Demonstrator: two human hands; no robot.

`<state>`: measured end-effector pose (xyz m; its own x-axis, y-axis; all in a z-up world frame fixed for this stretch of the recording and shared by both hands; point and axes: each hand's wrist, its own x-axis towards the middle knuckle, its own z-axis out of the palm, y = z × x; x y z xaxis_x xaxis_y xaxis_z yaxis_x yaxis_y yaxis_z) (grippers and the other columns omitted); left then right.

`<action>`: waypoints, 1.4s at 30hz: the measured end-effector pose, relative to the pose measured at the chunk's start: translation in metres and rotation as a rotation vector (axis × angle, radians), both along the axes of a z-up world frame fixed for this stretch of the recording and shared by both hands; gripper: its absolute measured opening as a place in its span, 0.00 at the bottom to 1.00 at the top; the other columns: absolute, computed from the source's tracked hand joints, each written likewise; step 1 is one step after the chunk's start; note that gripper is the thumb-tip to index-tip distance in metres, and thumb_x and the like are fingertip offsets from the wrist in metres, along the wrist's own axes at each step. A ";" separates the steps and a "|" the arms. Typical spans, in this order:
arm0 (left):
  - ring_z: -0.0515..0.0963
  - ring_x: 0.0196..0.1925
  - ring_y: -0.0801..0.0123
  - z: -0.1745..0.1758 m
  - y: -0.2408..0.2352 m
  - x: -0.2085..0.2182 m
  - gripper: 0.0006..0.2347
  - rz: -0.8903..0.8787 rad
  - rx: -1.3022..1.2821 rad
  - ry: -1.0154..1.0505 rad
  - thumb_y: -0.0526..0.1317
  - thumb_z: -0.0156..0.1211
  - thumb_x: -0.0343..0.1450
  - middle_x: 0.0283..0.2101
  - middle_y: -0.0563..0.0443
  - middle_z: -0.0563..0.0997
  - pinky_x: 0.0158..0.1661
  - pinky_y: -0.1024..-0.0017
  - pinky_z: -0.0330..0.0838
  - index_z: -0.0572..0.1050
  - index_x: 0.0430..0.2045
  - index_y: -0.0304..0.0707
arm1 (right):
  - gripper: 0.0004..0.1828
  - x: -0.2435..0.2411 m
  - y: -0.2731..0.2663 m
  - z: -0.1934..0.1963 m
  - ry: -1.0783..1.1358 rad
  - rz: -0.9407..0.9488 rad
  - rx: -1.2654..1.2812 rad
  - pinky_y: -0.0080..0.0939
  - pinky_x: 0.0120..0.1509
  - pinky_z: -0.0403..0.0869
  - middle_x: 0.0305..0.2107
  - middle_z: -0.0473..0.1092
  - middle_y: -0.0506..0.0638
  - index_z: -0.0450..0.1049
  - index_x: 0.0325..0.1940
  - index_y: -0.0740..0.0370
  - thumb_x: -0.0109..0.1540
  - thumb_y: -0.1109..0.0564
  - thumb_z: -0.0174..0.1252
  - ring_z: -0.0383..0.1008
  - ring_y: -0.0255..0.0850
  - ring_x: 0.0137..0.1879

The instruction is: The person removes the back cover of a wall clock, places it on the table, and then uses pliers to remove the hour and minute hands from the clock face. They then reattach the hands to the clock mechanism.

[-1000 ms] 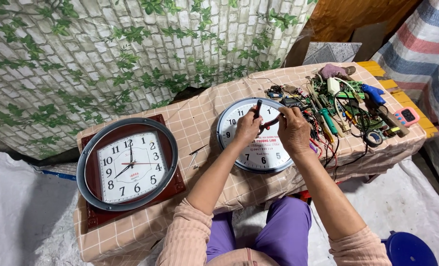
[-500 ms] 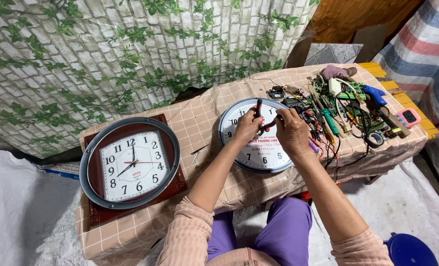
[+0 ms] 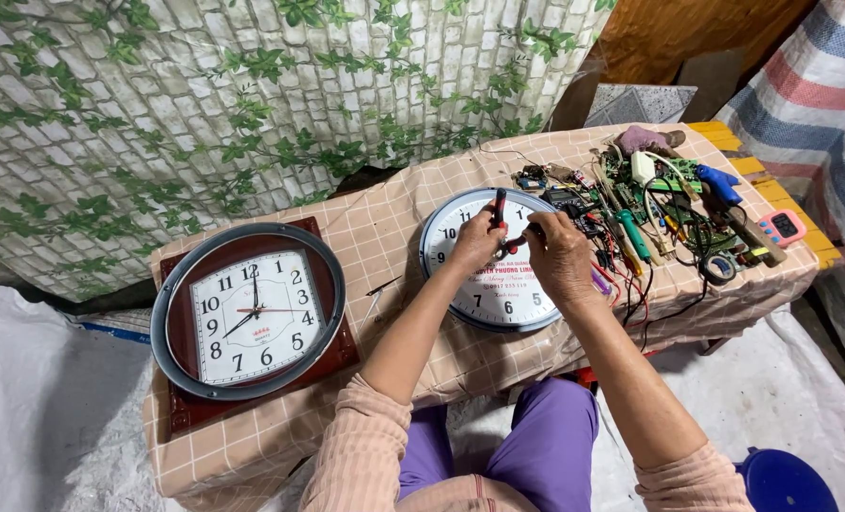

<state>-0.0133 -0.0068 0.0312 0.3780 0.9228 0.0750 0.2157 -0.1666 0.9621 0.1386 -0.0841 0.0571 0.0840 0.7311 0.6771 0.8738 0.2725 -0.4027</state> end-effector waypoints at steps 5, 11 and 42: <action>0.80 0.54 0.46 -0.020 0.012 0.000 0.39 -0.098 -0.071 0.000 0.34 0.71 0.65 0.47 0.38 0.82 0.56 0.49 0.73 0.54 0.72 0.38 | 0.15 0.001 0.009 -0.006 0.013 -0.003 0.002 0.52 0.39 0.78 0.33 0.73 0.54 0.78 0.47 0.55 0.57 0.65 0.69 0.79 0.58 0.38; 0.71 0.64 0.32 0.030 -0.013 -0.017 0.53 -0.193 -0.058 0.094 0.30 0.76 0.59 0.61 0.29 0.72 0.64 0.41 0.63 0.38 0.75 0.40 | 0.14 -0.003 0.012 -0.007 0.013 0.003 -0.014 0.53 0.41 0.78 0.32 0.73 0.54 0.78 0.46 0.54 0.57 0.64 0.69 0.79 0.58 0.38; 0.81 0.49 0.35 -0.079 0.030 0.026 0.34 -0.200 0.013 -0.107 0.29 0.71 0.60 0.42 0.34 0.78 0.51 0.45 0.78 0.60 0.61 0.38 | 0.53 -0.017 0.003 0.135 0.216 0.406 -0.850 0.62 0.56 0.79 0.71 0.55 0.67 0.52 0.79 0.57 0.53 0.78 0.63 0.77 0.65 0.51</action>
<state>0.0123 0.0236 -0.0477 0.5428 0.8288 0.1355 0.0743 -0.2081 0.9753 0.1220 -0.0808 0.1916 -0.2222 0.9707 -0.0918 0.6611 0.0808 -0.7460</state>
